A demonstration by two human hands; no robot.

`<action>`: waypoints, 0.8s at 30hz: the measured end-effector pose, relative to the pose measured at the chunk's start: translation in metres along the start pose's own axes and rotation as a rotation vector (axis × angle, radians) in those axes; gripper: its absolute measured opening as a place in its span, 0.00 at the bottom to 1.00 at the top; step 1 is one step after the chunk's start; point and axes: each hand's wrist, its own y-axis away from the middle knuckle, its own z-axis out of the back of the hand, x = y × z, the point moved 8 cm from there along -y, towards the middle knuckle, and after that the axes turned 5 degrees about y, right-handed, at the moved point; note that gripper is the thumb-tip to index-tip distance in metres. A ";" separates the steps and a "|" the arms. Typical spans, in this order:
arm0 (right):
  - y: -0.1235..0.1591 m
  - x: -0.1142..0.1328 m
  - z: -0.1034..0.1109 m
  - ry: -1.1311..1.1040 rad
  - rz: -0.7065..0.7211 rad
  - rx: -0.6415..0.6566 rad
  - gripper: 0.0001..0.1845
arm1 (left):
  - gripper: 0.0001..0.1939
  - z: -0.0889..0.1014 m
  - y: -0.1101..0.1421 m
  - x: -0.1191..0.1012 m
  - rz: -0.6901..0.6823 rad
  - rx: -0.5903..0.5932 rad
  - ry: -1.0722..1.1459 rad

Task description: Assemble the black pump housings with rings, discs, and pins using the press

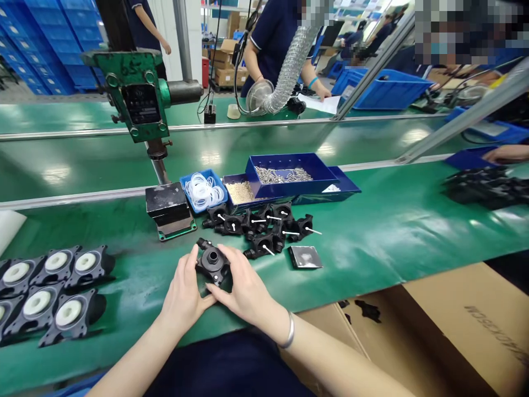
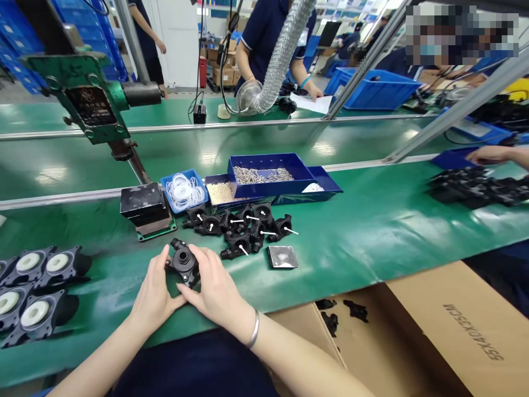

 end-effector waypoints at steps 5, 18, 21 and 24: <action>0.011 0.000 0.003 0.020 0.153 -0.075 0.30 | 0.57 0.000 0.003 -0.001 -0.066 0.005 -0.015; 0.011 0.008 0.011 0.147 0.273 -0.182 0.19 | 0.48 -0.006 0.002 0.005 -0.087 0.022 -0.056; 0.009 0.006 0.013 0.103 0.318 -0.225 0.19 | 0.46 -0.005 -0.003 0.009 -0.122 -0.045 -0.099; 0.008 -0.001 0.008 0.104 0.296 -0.219 0.20 | 0.45 -0.003 -0.006 0.011 -0.157 -0.081 -0.141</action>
